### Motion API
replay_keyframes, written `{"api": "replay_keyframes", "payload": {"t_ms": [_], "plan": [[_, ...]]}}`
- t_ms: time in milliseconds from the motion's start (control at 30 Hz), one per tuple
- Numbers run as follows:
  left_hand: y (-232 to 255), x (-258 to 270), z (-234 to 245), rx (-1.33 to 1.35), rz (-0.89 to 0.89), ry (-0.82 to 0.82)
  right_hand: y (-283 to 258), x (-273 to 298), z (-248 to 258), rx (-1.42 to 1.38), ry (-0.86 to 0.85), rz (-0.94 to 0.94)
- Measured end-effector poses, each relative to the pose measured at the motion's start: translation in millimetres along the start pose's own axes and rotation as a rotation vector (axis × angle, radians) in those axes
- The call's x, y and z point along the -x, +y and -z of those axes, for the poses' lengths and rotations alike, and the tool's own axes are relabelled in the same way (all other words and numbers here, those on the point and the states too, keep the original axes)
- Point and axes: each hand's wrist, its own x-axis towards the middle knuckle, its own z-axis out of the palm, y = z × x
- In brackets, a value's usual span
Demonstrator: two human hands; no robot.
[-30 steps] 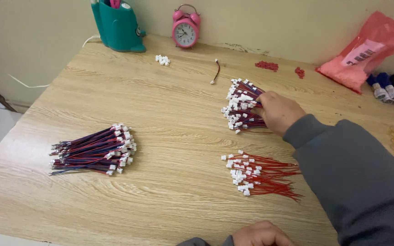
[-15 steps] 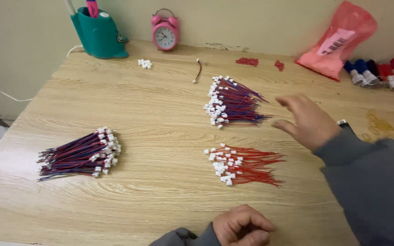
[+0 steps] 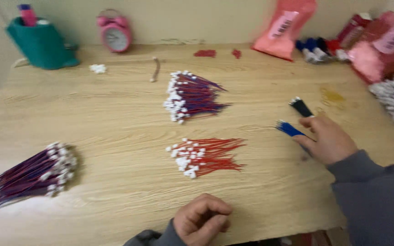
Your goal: Bundling small electronic wires with connectors using plastic ties
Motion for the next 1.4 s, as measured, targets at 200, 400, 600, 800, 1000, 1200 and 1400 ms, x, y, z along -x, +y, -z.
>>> {"api": "replay_keyframes", "payload": {"t_ms": [200, 400, 600, 800, 1000, 1200, 1400], "plan": [[-11.6, 0.6, 0.9, 0.095, -0.067, -0.024, -22.1, 9.9, 9.7, 0.047, -0.155, -0.153], [-5.3, 1.3, -5.3, 0.12, -0.004, 0.089, -23.1, -3.9, 1.2, 0.09, -0.22, -0.226], [-4.9, 3.2, -4.9, 0.124, 0.015, 0.1, -16.2, -9.2, -1.2, 0.119, -0.213, -0.243], [-5.6, 3.8, -2.2, 0.078, 0.077, 0.113, -18.4, -10.5, 2.6, 0.1, -0.196, -0.188], [-10.7, 5.8, -1.3, 0.13, 0.052, 0.107, 5.3, -14.6, -29.6, 0.119, -0.008, -0.058], [-5.7, 4.1, -4.1, 0.142, 0.047, 0.109, -2.2, -14.5, -26.8, 0.175, -0.063, -0.166], [-9.3, 6.0, -4.4, 0.193, 0.087, 0.129, -23.7, -12.4, -2.6, 0.12, -0.131, -0.255]]}}
